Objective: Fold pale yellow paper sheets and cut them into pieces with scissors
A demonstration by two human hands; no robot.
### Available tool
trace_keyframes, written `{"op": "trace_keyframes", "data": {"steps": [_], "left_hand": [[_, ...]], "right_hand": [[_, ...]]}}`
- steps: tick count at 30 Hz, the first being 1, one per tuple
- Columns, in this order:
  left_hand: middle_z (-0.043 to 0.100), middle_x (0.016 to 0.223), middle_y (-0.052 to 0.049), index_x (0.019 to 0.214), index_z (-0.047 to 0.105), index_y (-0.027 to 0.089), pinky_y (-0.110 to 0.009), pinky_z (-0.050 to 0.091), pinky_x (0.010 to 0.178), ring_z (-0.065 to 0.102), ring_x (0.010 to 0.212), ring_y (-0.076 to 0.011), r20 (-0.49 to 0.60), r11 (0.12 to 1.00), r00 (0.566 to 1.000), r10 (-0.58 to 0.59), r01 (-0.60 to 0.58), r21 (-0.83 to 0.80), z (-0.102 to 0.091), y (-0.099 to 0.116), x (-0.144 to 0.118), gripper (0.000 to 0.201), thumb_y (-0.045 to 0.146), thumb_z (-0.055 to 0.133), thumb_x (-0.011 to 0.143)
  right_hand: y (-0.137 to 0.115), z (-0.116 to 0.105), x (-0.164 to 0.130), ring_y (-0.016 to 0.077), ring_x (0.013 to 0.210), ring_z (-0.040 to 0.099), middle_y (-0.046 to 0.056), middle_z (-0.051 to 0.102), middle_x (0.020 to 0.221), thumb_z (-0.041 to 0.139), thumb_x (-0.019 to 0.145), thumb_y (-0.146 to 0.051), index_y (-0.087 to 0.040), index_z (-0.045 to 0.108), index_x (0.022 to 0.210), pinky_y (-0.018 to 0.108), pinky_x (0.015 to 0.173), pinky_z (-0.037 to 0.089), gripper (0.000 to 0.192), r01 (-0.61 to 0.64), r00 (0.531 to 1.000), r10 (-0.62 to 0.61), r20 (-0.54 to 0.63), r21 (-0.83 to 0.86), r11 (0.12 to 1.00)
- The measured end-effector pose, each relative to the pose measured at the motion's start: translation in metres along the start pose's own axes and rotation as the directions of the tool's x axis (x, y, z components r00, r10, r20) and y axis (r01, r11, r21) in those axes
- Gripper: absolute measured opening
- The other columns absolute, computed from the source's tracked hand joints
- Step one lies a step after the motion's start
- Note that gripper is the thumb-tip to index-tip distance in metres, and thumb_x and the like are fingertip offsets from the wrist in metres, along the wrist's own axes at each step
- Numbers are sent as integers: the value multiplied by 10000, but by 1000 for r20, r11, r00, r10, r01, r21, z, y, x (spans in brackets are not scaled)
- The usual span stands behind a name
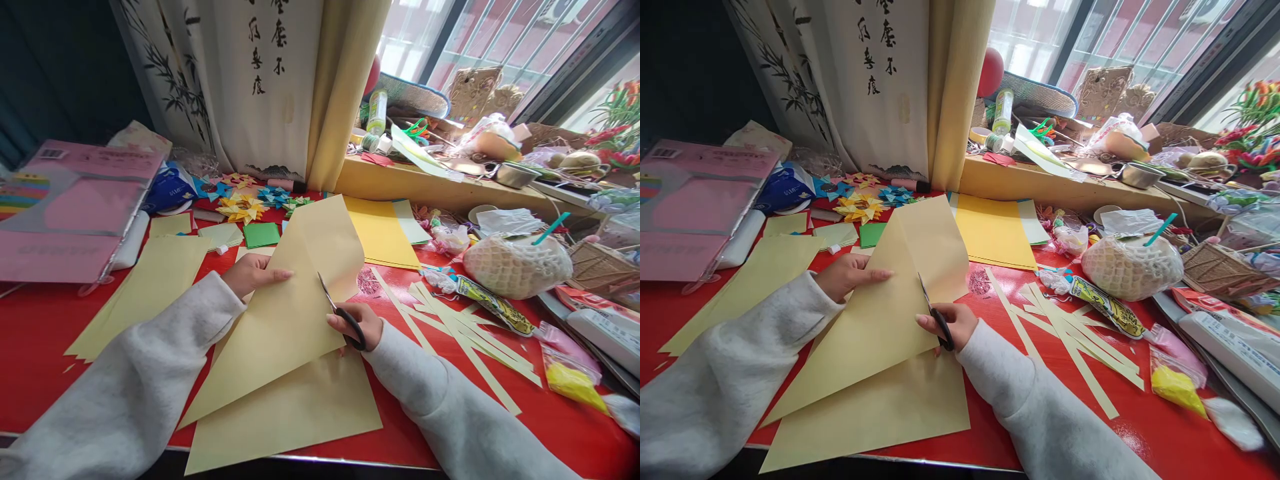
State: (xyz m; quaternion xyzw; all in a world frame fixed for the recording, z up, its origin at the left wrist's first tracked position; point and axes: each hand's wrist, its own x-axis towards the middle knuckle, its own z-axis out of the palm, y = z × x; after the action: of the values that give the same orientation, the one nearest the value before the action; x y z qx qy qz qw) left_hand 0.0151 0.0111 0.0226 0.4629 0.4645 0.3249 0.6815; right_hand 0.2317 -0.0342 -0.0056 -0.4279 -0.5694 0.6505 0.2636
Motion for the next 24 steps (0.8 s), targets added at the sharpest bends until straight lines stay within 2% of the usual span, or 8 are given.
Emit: {"op": "trace_keyframes", "data": {"steps": [10, 18, 24], "left_hand": [[677, 764, -40, 772, 636, 148, -309, 511, 625, 629, 690, -212, 1, 999, 1000, 15, -15, 35, -4, -5, 5, 269, 311, 703, 569], [676, 760, -55, 757, 639, 131, -326, 509, 643, 628, 698, -221, -14, 1000, 1000, 16, -15, 25, -4, -4, 5, 293, 315, 716, 543], [674, 715, -51, 744, 643, 119, -328, 501, 661, 627, 662, -209, 6, 999, 999, -32, 32, 39, -2, -3, 3, 273, 296, 713, 549]], "right_hand": [[1, 0, -1, 74, 352, 428, -56, 447, 420, 640, 586, -477, -159, 543, 625, 201, 321, 341, 335, -7, 1000, 7, -5, 36, 999], [3, -1, 1, 92, 314, 456, -55, 476, 453, 664, 573, -428, -168, 570, 643, 209, 284, 334, 285, -10, 1000, 10, 7, 61, 998], [0, 2, 0, 70, 312, 399, -75, 368, 392, 668, 569, -412, -171, 486, 553, 194, 295, 293, 301, -3, 999, 4, -39, 31, 1000]]}}
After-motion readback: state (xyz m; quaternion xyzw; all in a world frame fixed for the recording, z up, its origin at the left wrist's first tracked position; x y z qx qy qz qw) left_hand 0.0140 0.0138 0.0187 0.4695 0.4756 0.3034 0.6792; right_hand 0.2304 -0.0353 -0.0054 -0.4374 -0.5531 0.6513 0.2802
